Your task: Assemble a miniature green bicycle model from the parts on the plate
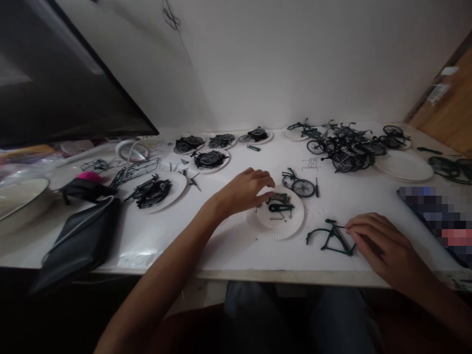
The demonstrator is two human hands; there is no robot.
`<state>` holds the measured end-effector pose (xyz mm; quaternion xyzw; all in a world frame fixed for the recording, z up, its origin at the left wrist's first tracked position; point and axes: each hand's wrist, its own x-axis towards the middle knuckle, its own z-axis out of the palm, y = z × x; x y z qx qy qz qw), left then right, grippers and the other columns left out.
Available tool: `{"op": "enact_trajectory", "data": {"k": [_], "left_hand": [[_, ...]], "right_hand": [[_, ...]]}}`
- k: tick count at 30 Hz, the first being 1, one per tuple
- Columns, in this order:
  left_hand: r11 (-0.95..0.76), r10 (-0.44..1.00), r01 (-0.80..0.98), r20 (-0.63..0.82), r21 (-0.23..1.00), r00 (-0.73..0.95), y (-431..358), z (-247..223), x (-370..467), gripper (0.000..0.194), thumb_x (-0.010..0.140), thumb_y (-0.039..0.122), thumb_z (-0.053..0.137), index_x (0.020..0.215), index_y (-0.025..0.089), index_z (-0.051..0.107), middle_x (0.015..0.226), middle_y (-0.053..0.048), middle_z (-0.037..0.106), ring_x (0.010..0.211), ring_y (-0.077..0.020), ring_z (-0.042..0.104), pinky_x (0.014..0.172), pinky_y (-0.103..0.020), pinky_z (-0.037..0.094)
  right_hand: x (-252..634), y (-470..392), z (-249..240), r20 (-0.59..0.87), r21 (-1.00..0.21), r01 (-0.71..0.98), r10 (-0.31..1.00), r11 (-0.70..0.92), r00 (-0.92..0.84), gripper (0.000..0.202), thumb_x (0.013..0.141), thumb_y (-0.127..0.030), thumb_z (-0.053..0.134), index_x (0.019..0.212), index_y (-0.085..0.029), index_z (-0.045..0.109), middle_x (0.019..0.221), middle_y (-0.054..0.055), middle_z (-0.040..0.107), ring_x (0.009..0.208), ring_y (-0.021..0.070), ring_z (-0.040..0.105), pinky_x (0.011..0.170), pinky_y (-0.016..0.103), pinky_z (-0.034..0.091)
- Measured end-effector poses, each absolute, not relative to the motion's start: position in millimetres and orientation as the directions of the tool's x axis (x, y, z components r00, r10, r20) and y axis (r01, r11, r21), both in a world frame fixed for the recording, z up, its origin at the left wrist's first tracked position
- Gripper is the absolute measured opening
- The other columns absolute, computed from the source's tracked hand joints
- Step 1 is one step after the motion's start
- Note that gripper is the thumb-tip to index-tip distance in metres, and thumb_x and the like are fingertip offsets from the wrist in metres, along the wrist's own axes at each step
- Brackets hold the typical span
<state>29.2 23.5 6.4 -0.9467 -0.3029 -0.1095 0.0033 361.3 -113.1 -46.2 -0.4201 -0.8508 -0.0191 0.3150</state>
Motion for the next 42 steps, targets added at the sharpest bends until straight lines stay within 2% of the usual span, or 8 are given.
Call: {"op": "enact_trajectory", "data": {"k": [3,9,14,18,28,34,38,42], "left_hand": [[-0.802,0.588,0.597,0.198,0.020,0.784,31.0,1.7,24.5,0.024,0.103,0.028,0.048,0.111,0.015,0.066,0.111,-0.009,0.070,0.097,-0.0221,0.065,0.093,-0.039,0.045],[-0.791,0.600,0.610,0.240,0.040,0.763,37.7,6.2,14.7,0.025,0.101,0.020,0.045,0.111,0.016,0.067,0.111,-0.010,0.072,0.100,-0.0221,0.066,0.093,-0.040,0.048],[-0.631,0.735,0.772,0.378,0.078,0.563,59.7,17.2,-35.6,0.027,0.098,0.021,0.044,0.106,0.016,0.070,0.107,-0.010,0.074,0.093,-0.0211,0.069,0.086,-0.036,0.053],[-0.512,0.834,0.853,0.301,0.107,0.463,74.8,9.0,-66.4,0.027,0.093,0.020,0.045,0.101,0.017,0.071,0.104,-0.009,0.076,0.090,-0.0226,0.070,0.081,-0.035,0.054],[-0.577,0.816,0.802,0.147,0.154,0.559,63.6,0.6,-35.7,0.027,0.088,0.013,0.048,0.101,0.018,0.071,0.103,-0.006,0.075,0.085,-0.0179,0.069,0.076,-0.029,0.052],[-0.668,0.741,0.732,0.209,0.132,0.638,60.1,-0.6,-24.0,0.026,0.090,0.011,0.046,0.100,0.016,0.069,0.106,-0.008,0.073,0.092,-0.0194,0.067,0.083,-0.031,0.051],[-0.728,0.673,0.676,0.302,0.112,0.675,60.7,-1.6,-12.7,0.025,0.097,0.021,0.046,0.106,0.016,0.068,0.109,-0.010,0.071,0.097,-0.0207,0.065,0.088,-0.035,0.051],[-0.735,0.665,0.667,0.318,0.118,0.676,60.6,-2.7,-8.4,0.026,0.100,0.026,0.045,0.105,0.017,0.068,0.106,-0.010,0.071,0.094,-0.0205,0.065,0.087,-0.036,0.051]], "right_hand": [[360.9,-112.6,-46.0,0.556,-0.222,0.730,0.699,0.646,-0.450,0.012,0.095,-0.010,0.053,0.101,-0.019,0.058,0.099,0.007,0.065,0.097,0.0205,0.060,0.090,0.040,0.047],[361.8,-112.7,-49.6,0.561,-0.226,0.733,0.701,0.641,-0.440,0.012,0.095,-0.011,0.053,0.102,-0.019,0.058,0.101,0.008,0.065,0.099,0.0209,0.059,0.091,0.040,0.048],[363.3,-113.2,-51.4,0.551,-0.238,0.740,0.715,0.629,-0.430,0.011,0.096,-0.012,0.053,0.102,-0.020,0.058,0.102,0.007,0.065,0.100,0.0217,0.059,0.091,0.041,0.048],[364.6,-112.9,-53.1,0.551,-0.244,0.738,0.716,0.629,-0.428,0.013,0.096,-0.012,0.054,0.104,-0.021,0.058,0.102,0.007,0.065,0.100,0.0217,0.059,0.091,0.042,0.048],[363.4,-113.4,-51.9,0.567,-0.219,0.751,0.708,0.623,-0.421,0.013,0.095,-0.013,0.055,0.105,-0.022,0.057,0.101,0.007,0.066,0.099,0.0229,0.060,0.092,0.044,0.048],[361.2,-113.5,-49.3,0.560,-0.239,0.751,0.719,0.616,-0.412,0.013,0.094,-0.013,0.054,0.104,-0.022,0.058,0.100,0.006,0.067,0.097,0.0229,0.061,0.091,0.044,0.049],[363.4,-112.4,-51.5,0.551,-0.254,0.750,0.728,0.611,-0.407,0.013,0.093,-0.014,0.055,0.102,-0.022,0.059,0.099,0.006,0.068,0.095,0.0232,0.063,0.090,0.044,0.049],[364.3,-111.9,-50.5,0.553,-0.260,0.742,0.725,0.618,-0.410,0.013,0.093,-0.013,0.054,0.101,-0.022,0.060,0.097,0.006,0.068,0.092,0.0228,0.063,0.088,0.043,0.049]]}}
